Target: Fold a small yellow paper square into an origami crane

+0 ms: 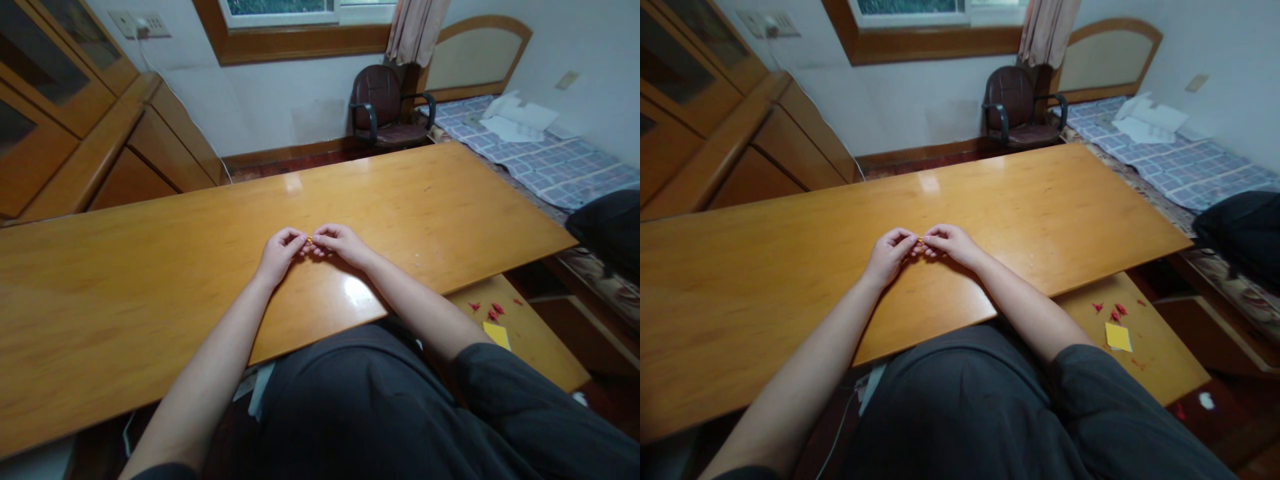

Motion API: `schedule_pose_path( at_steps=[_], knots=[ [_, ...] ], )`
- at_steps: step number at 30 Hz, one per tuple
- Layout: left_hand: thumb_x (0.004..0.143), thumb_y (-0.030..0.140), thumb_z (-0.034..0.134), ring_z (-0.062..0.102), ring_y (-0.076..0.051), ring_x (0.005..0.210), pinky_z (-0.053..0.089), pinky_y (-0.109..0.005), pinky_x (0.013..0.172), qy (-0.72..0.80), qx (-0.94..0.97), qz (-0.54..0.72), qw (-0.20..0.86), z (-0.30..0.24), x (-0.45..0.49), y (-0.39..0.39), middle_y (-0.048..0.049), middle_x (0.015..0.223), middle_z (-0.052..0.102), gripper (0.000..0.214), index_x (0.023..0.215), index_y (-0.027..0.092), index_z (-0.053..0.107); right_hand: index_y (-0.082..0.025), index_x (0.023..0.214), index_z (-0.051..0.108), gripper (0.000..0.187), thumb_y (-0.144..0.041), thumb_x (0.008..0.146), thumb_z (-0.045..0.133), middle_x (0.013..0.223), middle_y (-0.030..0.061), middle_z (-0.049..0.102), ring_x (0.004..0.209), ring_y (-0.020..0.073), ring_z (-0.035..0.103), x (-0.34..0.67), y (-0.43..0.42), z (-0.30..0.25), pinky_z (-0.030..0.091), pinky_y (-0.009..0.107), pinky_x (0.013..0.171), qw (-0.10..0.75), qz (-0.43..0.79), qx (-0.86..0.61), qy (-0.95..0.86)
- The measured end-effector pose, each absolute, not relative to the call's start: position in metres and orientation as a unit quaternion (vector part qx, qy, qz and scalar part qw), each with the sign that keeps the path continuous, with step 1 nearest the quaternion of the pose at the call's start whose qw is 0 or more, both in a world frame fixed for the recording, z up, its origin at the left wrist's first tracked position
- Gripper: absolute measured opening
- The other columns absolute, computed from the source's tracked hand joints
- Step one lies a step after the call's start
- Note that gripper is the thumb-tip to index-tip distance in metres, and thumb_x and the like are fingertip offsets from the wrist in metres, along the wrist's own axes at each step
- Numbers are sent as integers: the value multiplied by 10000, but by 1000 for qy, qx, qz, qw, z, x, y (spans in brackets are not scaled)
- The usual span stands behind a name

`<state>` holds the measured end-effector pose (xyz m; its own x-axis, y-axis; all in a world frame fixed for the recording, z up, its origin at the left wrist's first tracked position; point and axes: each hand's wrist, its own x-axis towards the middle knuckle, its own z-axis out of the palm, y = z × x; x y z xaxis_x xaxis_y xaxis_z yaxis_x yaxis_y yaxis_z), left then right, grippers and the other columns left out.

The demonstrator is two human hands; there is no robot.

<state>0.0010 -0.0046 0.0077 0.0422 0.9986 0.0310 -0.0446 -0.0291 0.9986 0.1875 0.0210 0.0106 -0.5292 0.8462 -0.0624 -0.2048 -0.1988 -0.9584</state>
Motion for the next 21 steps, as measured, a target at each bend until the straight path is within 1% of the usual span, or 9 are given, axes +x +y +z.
schedule_pose_path(
  at_steps=[5,10,16,21],
  knots=[
    [750,405,769,637,-115,633,504,-219,613,473,505,507,514,6,-1,-4,-33,749,709,281,805,156,652,-139,879,647,325,-404,765,797,776,32,725,656,94,644,187,21,13,528,218,640,370,706,-322,-511],
    [742,400,779,643,-119,644,506,-224,624,467,496,513,522,5,-1,-3,-30,751,707,289,836,158,649,-132,870,652,325,-399,760,801,769,35,724,652,95,642,187,21,14,525,217,638,369,706,-318,-513],
    [735,385,775,575,-98,570,432,-197,548,465,498,498,536,8,2,-4,13,640,637,280,798,162,618,-123,865,654,325,-407,775,785,772,43,725,653,97,642,186,21,11,531,227,648,360,699,-310,-535],
    [707,364,780,556,-99,557,411,-204,541,473,495,496,534,11,3,-5,23,626,617,279,786,167,599,-122,872,662,317,-407,791,773,791,53,731,669,103,648,186,22,9,540,238,666,357,698,-306,-540]
  ],
)
